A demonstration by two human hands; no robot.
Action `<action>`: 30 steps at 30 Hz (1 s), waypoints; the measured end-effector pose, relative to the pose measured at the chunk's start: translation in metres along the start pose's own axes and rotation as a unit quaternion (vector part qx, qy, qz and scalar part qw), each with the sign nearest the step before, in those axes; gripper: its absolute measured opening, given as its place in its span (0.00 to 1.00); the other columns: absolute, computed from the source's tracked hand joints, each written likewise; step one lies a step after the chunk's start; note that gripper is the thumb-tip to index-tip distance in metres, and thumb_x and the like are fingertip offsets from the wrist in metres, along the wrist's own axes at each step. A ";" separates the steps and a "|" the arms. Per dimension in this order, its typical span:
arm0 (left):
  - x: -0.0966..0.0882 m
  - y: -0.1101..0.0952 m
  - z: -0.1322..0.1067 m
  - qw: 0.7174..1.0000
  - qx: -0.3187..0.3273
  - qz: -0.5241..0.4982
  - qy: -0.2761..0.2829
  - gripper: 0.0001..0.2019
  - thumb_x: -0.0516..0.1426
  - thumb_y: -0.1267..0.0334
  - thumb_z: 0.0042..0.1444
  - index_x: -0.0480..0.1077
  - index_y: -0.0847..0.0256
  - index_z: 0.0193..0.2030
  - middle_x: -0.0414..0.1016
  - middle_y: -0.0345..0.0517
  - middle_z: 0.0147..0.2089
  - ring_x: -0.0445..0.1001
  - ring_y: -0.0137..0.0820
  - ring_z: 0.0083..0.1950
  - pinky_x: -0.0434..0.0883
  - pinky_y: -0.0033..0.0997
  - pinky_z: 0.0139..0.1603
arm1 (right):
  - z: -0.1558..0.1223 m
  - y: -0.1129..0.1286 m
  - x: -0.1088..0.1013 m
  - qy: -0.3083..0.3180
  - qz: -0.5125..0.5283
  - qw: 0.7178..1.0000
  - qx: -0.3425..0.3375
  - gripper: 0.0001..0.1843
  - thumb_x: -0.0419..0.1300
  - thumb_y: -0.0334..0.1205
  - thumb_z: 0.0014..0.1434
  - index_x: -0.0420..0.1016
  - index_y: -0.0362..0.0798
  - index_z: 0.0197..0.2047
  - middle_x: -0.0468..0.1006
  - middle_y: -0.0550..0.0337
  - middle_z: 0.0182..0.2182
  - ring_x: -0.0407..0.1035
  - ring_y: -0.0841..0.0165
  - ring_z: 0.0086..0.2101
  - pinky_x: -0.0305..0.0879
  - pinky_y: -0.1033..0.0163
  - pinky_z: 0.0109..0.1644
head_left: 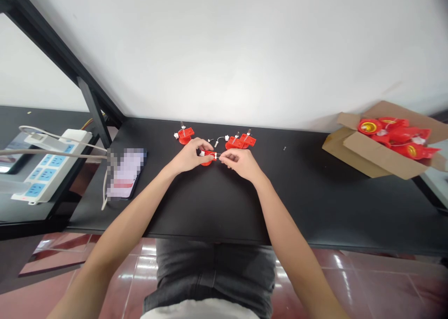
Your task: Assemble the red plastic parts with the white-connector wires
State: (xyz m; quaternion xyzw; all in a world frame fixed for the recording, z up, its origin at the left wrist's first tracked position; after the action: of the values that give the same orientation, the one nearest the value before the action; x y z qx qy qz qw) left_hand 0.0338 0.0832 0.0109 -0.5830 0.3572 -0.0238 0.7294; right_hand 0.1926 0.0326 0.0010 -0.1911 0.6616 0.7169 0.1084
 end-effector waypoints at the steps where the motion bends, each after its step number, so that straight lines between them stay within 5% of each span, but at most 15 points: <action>1: 0.000 0.000 0.000 1.000 0.001 -0.001 -0.001 0.15 0.67 0.59 0.52 0.78 0.57 0.46 0.74 0.45 0.45 0.73 0.34 0.46 0.73 0.38 0.52 | 0.000 0.000 0.000 0.001 0.001 1.000 0.000 0.10 0.65 0.45 0.59 0.82 0.48 0.34 0.79 0.60 0.27 0.70 0.69 0.26 0.68 0.60 0.35; 4: 0.003 -0.001 -0.002 1.000 0.002 0.004 0.016 0.23 0.67 0.58 0.51 0.74 0.57 0.54 0.74 0.46 0.49 0.74 0.36 0.51 0.72 0.40 0.56 | 0.001 0.000 -0.001 -0.003 0.000 1.000 -0.004 0.10 0.65 0.47 0.59 0.82 0.48 0.35 0.79 0.60 0.27 0.69 0.69 0.26 0.68 0.60 0.36; 10: 0.012 -0.001 -0.004 0.998 -0.018 -0.001 0.054 0.22 0.64 0.58 0.52 0.71 0.57 0.54 0.75 0.46 0.52 0.75 0.37 0.51 0.72 0.42 0.58 | 0.001 0.000 -0.007 -0.028 0.003 1.000 0.001 0.13 0.66 0.49 0.58 0.79 0.49 0.40 0.78 0.60 0.30 0.69 0.69 0.27 0.69 0.59 0.37; 17: 0.015 -0.002 -0.006 0.997 0.013 -0.042 0.070 0.32 0.63 0.67 0.50 0.64 0.55 0.65 0.72 0.48 0.52 0.75 0.36 0.52 0.74 0.39 0.54 | 0.000 0.005 0.010 0.013 -0.033 0.998 -0.043 0.20 0.68 0.45 0.57 0.78 0.51 0.52 0.76 0.53 0.52 0.70 0.71 0.31 0.71 0.59 0.38; 22: 0.017 -0.006 -0.007 0.995 0.036 -0.049 0.080 0.30 0.63 0.67 0.52 0.66 0.55 0.63 0.73 0.48 0.51 0.75 0.34 0.49 0.74 0.37 0.51 | -0.001 0.006 0.012 0.025 -0.057 0.997 -0.042 0.17 0.67 0.47 0.59 0.80 0.51 0.50 0.80 0.56 0.41 0.71 0.68 0.32 0.71 0.58 0.39; 25: 0.014 -0.006 -0.005 0.997 0.041 -0.030 0.056 0.27 0.63 0.64 0.55 0.67 0.57 0.62 0.73 0.47 0.50 0.75 0.33 0.47 0.74 0.37 0.52 | -0.001 0.009 -0.007 -0.043 -0.027 0.998 -0.036 0.16 0.67 0.50 0.58 0.82 0.50 0.45 0.82 0.57 0.38 0.71 0.68 0.29 0.70 0.59 0.37; 30: 0.006 -0.004 -0.002 0.998 0.043 0.047 0.004 0.24 0.63 0.63 0.55 0.69 0.57 0.60 0.72 0.48 0.49 0.73 0.37 0.51 0.74 0.39 0.52 | -0.010 0.002 -0.061 -0.274 0.025 0.961 -0.019 0.16 0.63 0.54 0.60 0.80 0.48 0.36 0.81 0.57 0.32 0.71 0.67 0.29 0.70 0.59 0.37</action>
State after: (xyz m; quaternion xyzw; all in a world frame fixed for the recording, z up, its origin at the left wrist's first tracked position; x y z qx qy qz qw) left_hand 0.0389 0.0777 0.0108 -0.5337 0.3860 -0.0069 0.7524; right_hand 0.2482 0.0284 0.0275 0.0277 0.5974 0.7568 0.2639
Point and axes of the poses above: each hand's wrist, its own z-axis towards the middle knuckle, its own x-axis out of the palm, y = z × x, the point moved 9 cm from there along z, towards the middle knuckle
